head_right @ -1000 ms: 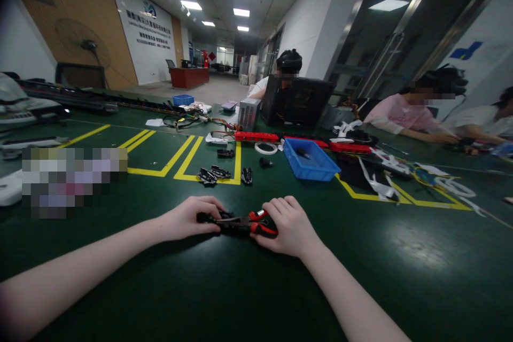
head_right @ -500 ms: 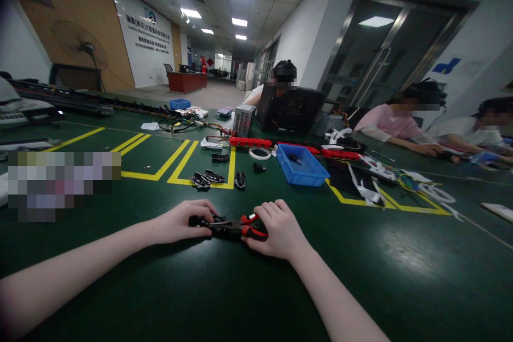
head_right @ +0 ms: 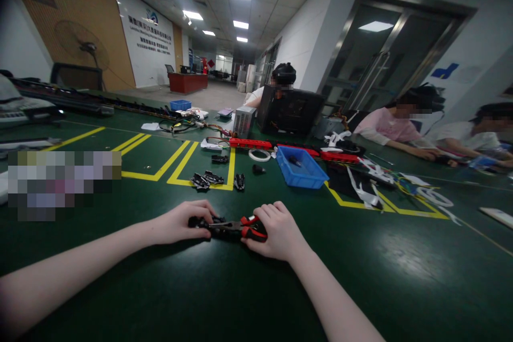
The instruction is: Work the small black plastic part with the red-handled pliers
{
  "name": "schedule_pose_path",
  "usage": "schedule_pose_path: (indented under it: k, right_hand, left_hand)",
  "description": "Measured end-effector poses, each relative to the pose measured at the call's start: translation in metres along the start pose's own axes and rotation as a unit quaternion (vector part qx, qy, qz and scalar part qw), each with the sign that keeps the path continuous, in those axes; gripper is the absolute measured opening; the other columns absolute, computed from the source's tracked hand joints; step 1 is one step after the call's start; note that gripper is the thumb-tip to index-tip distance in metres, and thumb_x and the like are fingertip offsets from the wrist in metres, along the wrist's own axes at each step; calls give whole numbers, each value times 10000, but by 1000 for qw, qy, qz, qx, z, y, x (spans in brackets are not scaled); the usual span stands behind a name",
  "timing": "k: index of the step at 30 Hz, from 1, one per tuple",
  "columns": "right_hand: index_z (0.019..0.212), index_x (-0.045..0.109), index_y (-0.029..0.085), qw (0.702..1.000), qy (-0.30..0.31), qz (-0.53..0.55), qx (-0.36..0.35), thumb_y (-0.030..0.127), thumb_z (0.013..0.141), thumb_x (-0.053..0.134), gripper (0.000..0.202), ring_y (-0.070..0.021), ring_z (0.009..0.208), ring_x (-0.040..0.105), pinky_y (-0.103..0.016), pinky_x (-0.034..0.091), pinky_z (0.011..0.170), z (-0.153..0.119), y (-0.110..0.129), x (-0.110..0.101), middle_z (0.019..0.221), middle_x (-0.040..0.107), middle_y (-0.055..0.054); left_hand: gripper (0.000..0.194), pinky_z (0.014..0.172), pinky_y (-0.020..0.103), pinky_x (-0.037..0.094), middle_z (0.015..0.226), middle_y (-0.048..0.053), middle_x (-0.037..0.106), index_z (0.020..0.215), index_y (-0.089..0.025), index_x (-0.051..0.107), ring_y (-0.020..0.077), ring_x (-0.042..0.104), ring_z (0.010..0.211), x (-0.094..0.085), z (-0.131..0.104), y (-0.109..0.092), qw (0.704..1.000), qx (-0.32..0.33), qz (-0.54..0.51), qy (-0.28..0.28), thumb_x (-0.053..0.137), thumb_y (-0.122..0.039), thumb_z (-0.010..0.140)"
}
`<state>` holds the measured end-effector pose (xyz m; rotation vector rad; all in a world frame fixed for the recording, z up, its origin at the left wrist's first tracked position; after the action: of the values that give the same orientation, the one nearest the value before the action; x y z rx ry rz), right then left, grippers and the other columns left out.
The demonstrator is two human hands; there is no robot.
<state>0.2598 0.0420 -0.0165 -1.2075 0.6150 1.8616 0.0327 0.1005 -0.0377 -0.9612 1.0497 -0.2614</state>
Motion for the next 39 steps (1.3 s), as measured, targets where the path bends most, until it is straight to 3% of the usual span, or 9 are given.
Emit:
schedule_pose_path:
  k: [15, 39]
  right_hand:
    - [938, 597, 173, 999, 31, -4, 12, 489, 744, 660, 376, -199, 772, 586, -375, 390, 799, 0, 2, 3, 883, 657, -68]
    - [975, 595, 165, 1000, 18, -13, 6, 487, 734, 674, 410, -225, 816, 600, -399, 386, 836, -2, -1, 2, 916, 670, -85]
  left_hand:
    - [128, 877, 356, 473, 1096, 54, 592, 920, -174, 670, 200, 589, 994, 2, 1, 1, 1000, 14, 13, -9, 698, -259, 828]
    - [124, 842, 332, 477, 1077, 48, 578, 922, -174, 674, 198, 584, 978, 0, -1, -5, 1000, 3, 13, -6, 691, -266, 840]
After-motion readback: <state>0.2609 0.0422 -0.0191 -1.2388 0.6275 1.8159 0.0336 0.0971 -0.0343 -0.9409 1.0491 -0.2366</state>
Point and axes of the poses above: each hand's wrist, its own z-axis towards the middle knuckle, its own x-axis out of the palm, y = z × x, the point moved 4 cm from there along z, towards the middle knuckle
